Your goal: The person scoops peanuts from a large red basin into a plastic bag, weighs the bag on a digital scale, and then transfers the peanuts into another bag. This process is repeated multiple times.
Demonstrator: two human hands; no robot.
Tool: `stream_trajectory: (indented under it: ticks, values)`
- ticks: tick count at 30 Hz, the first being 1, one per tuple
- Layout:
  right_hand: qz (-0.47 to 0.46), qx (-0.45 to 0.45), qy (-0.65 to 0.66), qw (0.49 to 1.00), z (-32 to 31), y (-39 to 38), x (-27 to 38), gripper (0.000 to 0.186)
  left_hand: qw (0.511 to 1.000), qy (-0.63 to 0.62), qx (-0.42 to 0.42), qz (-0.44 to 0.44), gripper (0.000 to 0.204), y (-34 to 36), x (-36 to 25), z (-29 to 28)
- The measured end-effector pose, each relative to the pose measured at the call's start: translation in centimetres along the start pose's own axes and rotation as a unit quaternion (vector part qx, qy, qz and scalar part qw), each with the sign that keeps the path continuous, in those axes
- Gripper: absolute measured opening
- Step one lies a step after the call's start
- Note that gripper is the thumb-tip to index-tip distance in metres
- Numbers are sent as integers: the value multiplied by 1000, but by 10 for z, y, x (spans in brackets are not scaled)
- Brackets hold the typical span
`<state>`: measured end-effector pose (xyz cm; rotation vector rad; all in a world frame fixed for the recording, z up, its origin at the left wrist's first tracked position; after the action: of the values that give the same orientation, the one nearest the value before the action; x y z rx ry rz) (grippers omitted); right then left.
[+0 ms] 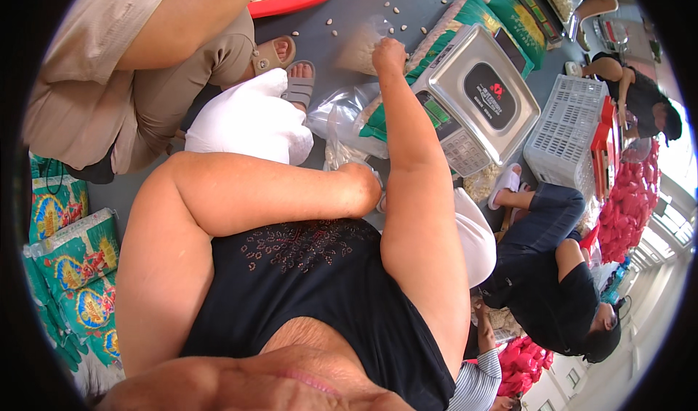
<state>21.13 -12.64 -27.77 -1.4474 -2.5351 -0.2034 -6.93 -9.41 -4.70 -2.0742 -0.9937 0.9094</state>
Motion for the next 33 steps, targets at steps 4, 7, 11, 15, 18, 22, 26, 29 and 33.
stream_trajectory:
  ticks: [4, 7, 11, 15, 18, 22, 26, 29, 33]
  values:
    - [6, -19, 35, 999, -74, 0, 45, 30, 999, 16, -24, 20, 28, -1, -5, -4]
    - [14, -47, 202, 978, -107, -9, 28, 26, 999, -10, -14, 33, 28, 0, -6, -11]
    - [122, -93, 451, 879, -205, -42, 53, 20, 999, -24, -24, -16, 28, 31, -12, -3]
    - [125, -141, 453, 871, -280, -72, 41, 18, 996, -13, -88, -17, 30, 27, -17, -12]
    - [167, -160, 368, 901, -316, -93, 13, 20, 997, -9, -76, -6, 30, 25, -19, -15]
    - [193, -213, 254, 924, -330, -119, -38, 22, 996, -7, -91, -13, 29, 41, -24, -11]
    - [190, -168, -36, 967, -288, -145, -116, 36, 998, 4, -57, -21, 26, 26, -26, -22]
    - [246, -111, 35, 962, -280, -168, -140, 46, 997, 11, -67, -25, 30, 28, -28, -21]
    - [253, -90, -68, 961, -332, -170, -107, 49, 995, 1, -93, -22, 28, 25, -24, -21]
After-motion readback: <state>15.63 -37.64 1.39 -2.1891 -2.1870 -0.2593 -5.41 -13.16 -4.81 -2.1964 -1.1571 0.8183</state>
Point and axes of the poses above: each hand's wrist, its own y-axis towards the middle knuckle, its own z-axis out of the palm, x = y × z, the point moved 5 cm from there along y, towards the middle knuckle, and after that the axes turned 15 degrees about -z, right-handed, at the moved point
